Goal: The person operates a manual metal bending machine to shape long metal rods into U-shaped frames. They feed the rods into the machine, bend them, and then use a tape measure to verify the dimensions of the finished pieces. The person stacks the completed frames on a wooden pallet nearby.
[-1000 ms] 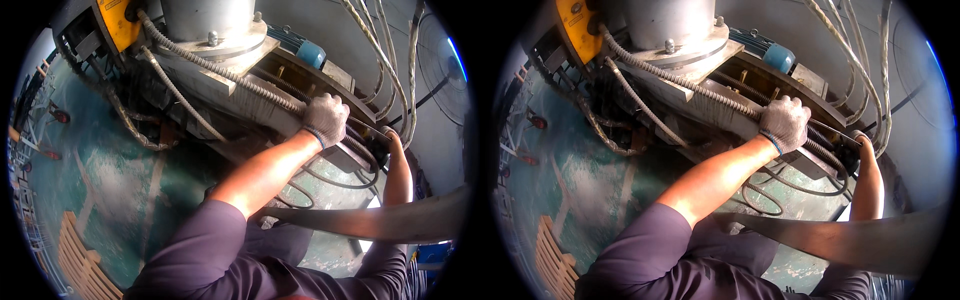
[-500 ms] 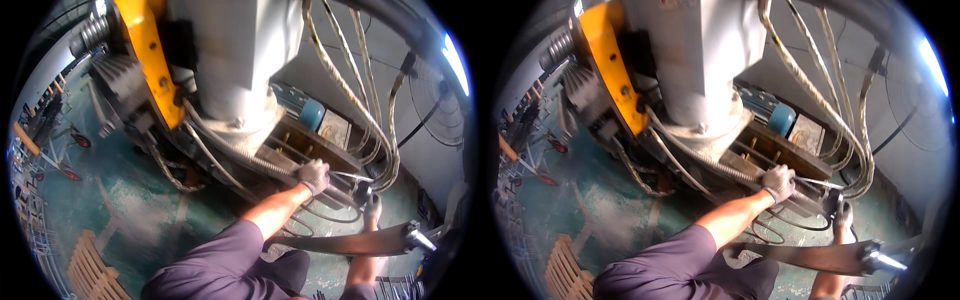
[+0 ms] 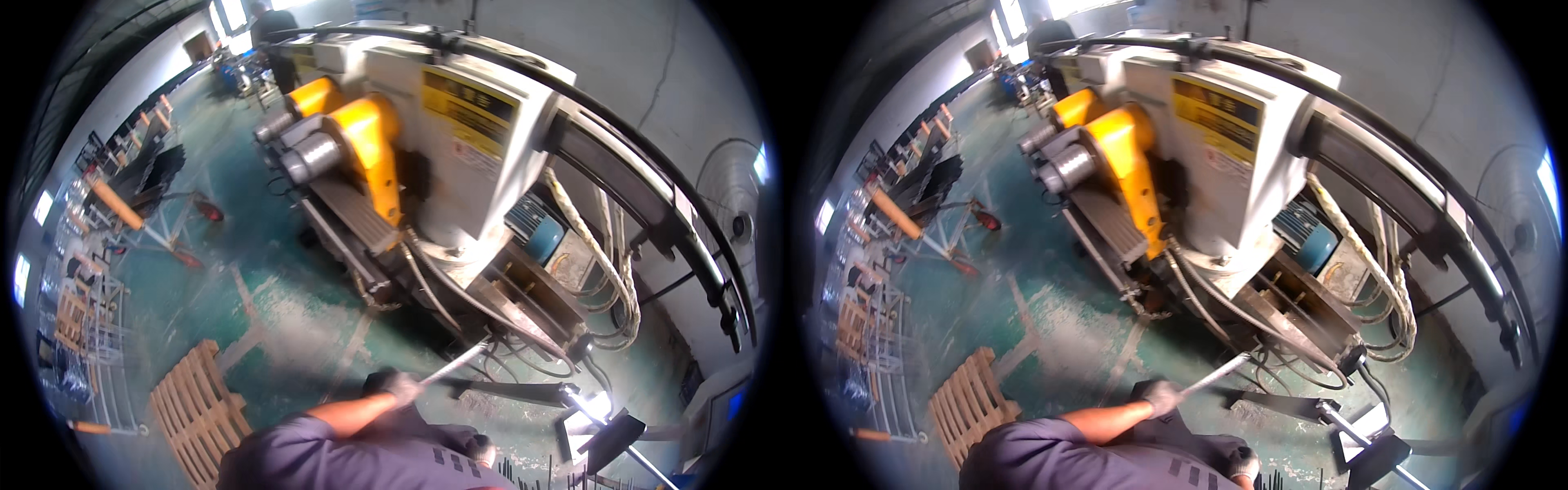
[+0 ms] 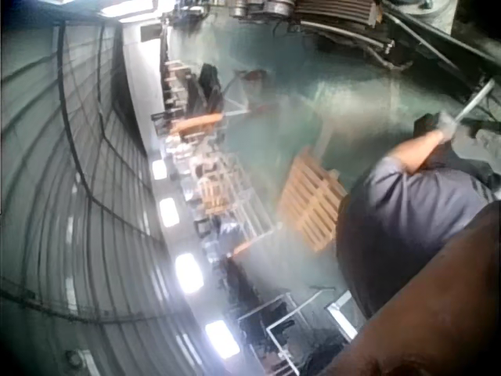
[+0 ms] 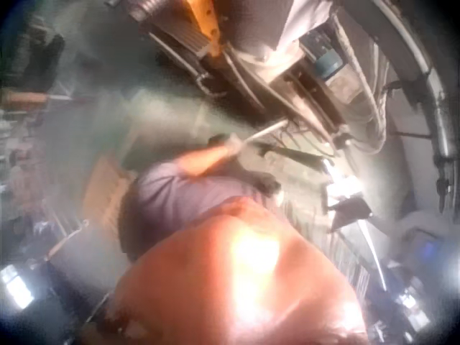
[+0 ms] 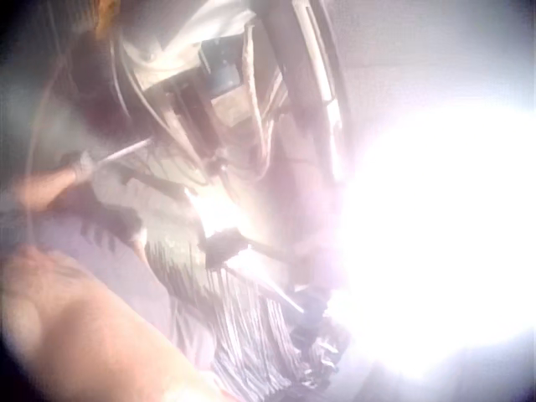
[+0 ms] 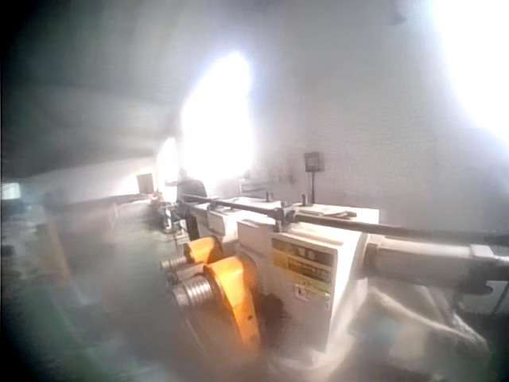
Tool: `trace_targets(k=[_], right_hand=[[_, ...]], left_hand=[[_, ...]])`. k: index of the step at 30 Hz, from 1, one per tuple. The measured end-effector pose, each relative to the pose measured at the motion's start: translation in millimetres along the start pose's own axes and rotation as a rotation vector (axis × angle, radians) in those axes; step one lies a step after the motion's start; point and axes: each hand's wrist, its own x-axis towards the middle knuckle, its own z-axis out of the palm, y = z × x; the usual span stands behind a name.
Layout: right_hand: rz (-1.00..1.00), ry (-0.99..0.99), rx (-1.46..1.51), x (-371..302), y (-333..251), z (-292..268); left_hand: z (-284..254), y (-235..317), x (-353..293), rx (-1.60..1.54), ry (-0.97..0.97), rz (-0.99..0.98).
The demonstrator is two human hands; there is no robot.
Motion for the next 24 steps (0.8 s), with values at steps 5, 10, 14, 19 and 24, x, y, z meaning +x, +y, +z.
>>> trace_targets(k=[5, 10, 14, 19, 24], right_hand=[[-0.292, -0.333, -0.434, -15.4, -139.7, -1.4], [-0.639, -0.255, -0.463, -27.0, -256.7, 34.7], [-0.705, -0.203, -0.075, -90.7, -418.7, 34.7], [-0.851, -0.125, 0.202, -158.5, -599.0, 16.9], [-0.854, 0.003, 0.454, -167.5, -708.1, 19.5]], left_hand=[[-91.5, -157.9, -55.2, -0.194, 0.159, -0.206], [-213.8, -265.2, -67.1, -0.358, 0.242, -0.189], [-366.2, -278.0, -99.1, -0.790, 0.504, -0.039], [-526.7, -248.4, -133.0, -0.480, 0.576, 0.186], [-592.1, -219.4, -124.9, -0.195, 0.612, 0.389]])
